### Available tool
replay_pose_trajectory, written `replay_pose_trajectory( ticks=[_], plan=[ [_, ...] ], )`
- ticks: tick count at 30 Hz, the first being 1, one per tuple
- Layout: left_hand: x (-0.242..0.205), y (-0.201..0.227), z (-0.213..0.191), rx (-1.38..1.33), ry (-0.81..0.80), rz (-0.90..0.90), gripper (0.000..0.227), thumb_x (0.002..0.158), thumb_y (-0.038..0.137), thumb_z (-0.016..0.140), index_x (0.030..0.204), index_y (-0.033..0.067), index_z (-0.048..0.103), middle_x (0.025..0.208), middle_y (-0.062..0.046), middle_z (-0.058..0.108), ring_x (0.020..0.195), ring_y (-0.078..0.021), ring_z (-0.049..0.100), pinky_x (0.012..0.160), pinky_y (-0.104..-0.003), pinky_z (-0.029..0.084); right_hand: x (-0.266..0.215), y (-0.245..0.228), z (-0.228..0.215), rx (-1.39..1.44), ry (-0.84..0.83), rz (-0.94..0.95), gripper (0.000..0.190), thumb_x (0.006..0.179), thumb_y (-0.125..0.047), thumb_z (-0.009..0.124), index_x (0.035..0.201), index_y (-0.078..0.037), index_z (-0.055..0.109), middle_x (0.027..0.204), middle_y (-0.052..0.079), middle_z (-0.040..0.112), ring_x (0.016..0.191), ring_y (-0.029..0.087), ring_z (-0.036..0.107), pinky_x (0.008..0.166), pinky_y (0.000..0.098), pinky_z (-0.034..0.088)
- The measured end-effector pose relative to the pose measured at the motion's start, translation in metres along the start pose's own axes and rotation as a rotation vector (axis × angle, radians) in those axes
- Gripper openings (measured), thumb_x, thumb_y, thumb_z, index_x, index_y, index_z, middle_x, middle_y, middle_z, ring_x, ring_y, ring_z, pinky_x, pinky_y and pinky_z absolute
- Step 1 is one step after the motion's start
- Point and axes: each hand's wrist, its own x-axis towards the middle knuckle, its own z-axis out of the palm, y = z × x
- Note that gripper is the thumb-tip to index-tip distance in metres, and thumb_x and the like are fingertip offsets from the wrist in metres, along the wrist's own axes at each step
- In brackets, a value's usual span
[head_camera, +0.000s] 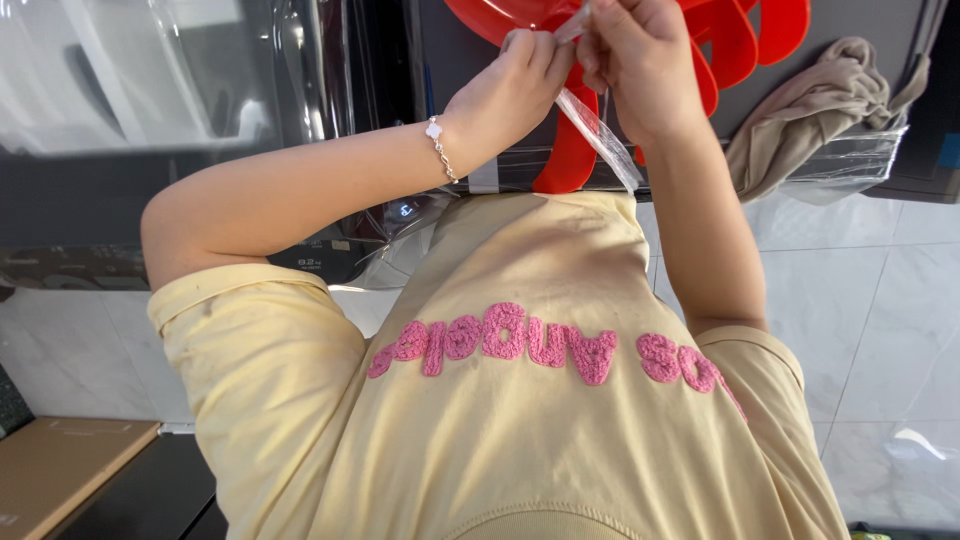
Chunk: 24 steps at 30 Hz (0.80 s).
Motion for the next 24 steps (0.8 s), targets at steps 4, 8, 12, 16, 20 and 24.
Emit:
replay_pose_trajectory(
  ticks=[4, 8, 12, 16, 20, 24],
  plan=[
    [-0.006, 0.005, 0.009, 0.002, 0.05, -0.066, 0.026, 0.082, 0.029, 0.06, 0.095, 0.0105, 0.073, 0.094, 0.0, 0.05, 0.088, -0.0191, 0.047, 0.076, -0.033, 0.036, -0.003, -0.011, 0.008, 0.214, -0.027, 0.048, 0.01, 0.117, -0.014, 0.056, 0.115, -0.006, 0.063, 0.096, 0.003, 0.061, 0.084, 0.013, 0.058, 0.068, 0.0284, 0.044],
    [-0.006, 0.0, 0.017, -0.042, 0.118, -0.064, 0.022, 0.089, 0.027, 0.061, 0.098, 0.0098, 0.071, 0.098, -0.001, 0.051, 0.093, -0.0189, 0.048, 0.079, -0.031, 0.036, 0.001, -0.01, 0.006, 0.299, -0.042, 0.037, 0.002, 0.109, -0.006, 0.06, 0.108, -0.006, 0.062, 0.099, 0.005, 0.061, 0.08, 0.015, 0.057, 0.067, 0.0305, 0.046],
    [-0.006, -0.004, 0.016, 0.111, 0.216, -0.062, 0.032, 0.09, 0.033, 0.056, 0.113, 0.0141, 0.068, 0.106, 0.001, 0.055, 0.109, -0.0175, 0.049, 0.092, -0.031, 0.035, 0.002, 0.002, -0.013, 0.274, 0.044, 0.03, 0.008, 0.105, 0.0, 0.064, 0.101, -0.006, 0.06, 0.092, 0.006, 0.06, 0.077, 0.016, 0.057, 0.066, 0.0291, 0.045],
    [-0.007, -0.017, 0.023, 0.31, 0.415, -0.038, 0.032, 0.091, 0.034, 0.052, 0.118, 0.0187, 0.063, 0.119, 0.006, 0.055, 0.119, -0.0139, 0.042, 0.096, -0.03, 0.026, -0.002, -0.004, -0.033, 0.426, 0.131, 0.144, 0.006, 0.106, -0.004, 0.061, 0.1, -0.004, 0.061, 0.095, 0.007, 0.06, 0.077, 0.015, 0.058, 0.066, 0.0272, 0.046],
    [0.0, -0.03, 0.028, 0.342, 0.548, -0.006, 0.019, 0.099, 0.03, 0.058, 0.115, 0.0207, 0.058, 0.115, 0.008, 0.049, 0.115, -0.0142, 0.038, 0.099, -0.034, 0.024, -0.01, -0.009, -0.042, 0.555, 0.105, 0.127, 0.017, 0.108, -0.01, 0.06, 0.094, -0.002, 0.059, 0.086, 0.006, 0.058, 0.07, 0.014, 0.054, 0.06, 0.0259, 0.044],
    [0.004, -0.037, 0.026, -0.008, 0.477, 0.014, 0.014, 0.099, 0.033, 0.058, 0.1, 0.0202, 0.064, 0.112, 0.008, 0.055, 0.125, -0.0163, 0.047, 0.107, -0.033, 0.033, -0.026, -0.01, -0.033, 0.114, 0.121, -0.031, 0.011, 0.116, -0.01, 0.058, 0.107, -0.003, 0.062, 0.09, 0.009, 0.065, 0.077, 0.017, 0.063, 0.066, 0.0323, 0.053]
  ],
)
